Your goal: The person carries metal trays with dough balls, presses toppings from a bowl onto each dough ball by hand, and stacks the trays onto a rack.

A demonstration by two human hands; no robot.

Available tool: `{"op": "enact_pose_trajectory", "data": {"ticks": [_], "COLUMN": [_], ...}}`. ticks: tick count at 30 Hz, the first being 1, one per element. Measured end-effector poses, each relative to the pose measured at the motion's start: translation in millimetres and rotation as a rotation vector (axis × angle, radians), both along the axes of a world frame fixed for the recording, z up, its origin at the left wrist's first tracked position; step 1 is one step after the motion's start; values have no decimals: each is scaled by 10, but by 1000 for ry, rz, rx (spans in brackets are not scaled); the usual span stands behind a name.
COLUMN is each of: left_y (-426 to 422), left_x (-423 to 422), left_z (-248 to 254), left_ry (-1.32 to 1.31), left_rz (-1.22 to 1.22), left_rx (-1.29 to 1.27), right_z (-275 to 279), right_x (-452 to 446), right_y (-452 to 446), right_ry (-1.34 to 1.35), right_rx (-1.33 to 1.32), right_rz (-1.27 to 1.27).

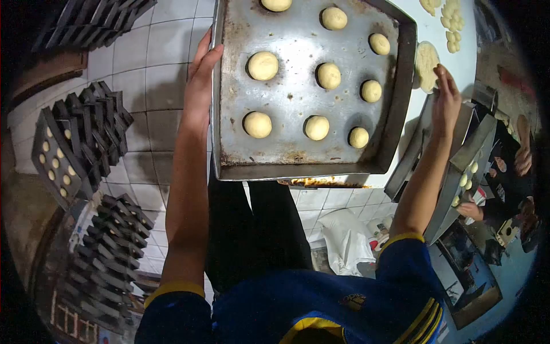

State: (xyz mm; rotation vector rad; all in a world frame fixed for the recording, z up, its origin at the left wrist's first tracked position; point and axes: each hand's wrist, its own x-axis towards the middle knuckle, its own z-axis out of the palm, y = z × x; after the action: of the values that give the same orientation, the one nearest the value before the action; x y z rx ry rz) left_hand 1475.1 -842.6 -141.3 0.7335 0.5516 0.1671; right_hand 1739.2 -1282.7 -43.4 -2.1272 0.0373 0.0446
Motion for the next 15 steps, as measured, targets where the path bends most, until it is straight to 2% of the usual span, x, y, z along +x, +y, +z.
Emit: {"op": "enact_pose_trajectory", "data": {"ticks": [1, 3, 5, 6, 8, 11, 12, 14, 15], "left_y": [3, -3, 0, 2, 4, 23, 25, 35, 39], "left_x": [2, 21, 36, 29, 9, 14, 18, 42, 46], "left_z": [9, 76, 121, 126, 66, -7, -27, -67, -80], "left_ry": [3, 133, 123, 111, 97, 94, 104, 114, 122], "left_rz": [10, 10, -3, -21, -12, -39, -71, -74, -75], "left_rx": [-3, 92, 72, 56, 57, 109, 159, 198, 238], "right_z": [131, 42, -90, -65, -274, -403, -466, -569, -603], "right_x": [-332, -814, -1313, -1585, -1991, -2214, -2251, -2280, -2277], "right_y": [366, 665, 1042, 1328, 1624, 2006, 2059, 2108, 2094], "right_ry": [44, 146, 283, 333, 416, -1, 4, -293, -291], "right_rx": [3, 70, 147, 92, 185, 4, 5, -137, -138], "right_rz": [-32, 118, 374, 434, 599, 947, 947, 1152, 1153]}}
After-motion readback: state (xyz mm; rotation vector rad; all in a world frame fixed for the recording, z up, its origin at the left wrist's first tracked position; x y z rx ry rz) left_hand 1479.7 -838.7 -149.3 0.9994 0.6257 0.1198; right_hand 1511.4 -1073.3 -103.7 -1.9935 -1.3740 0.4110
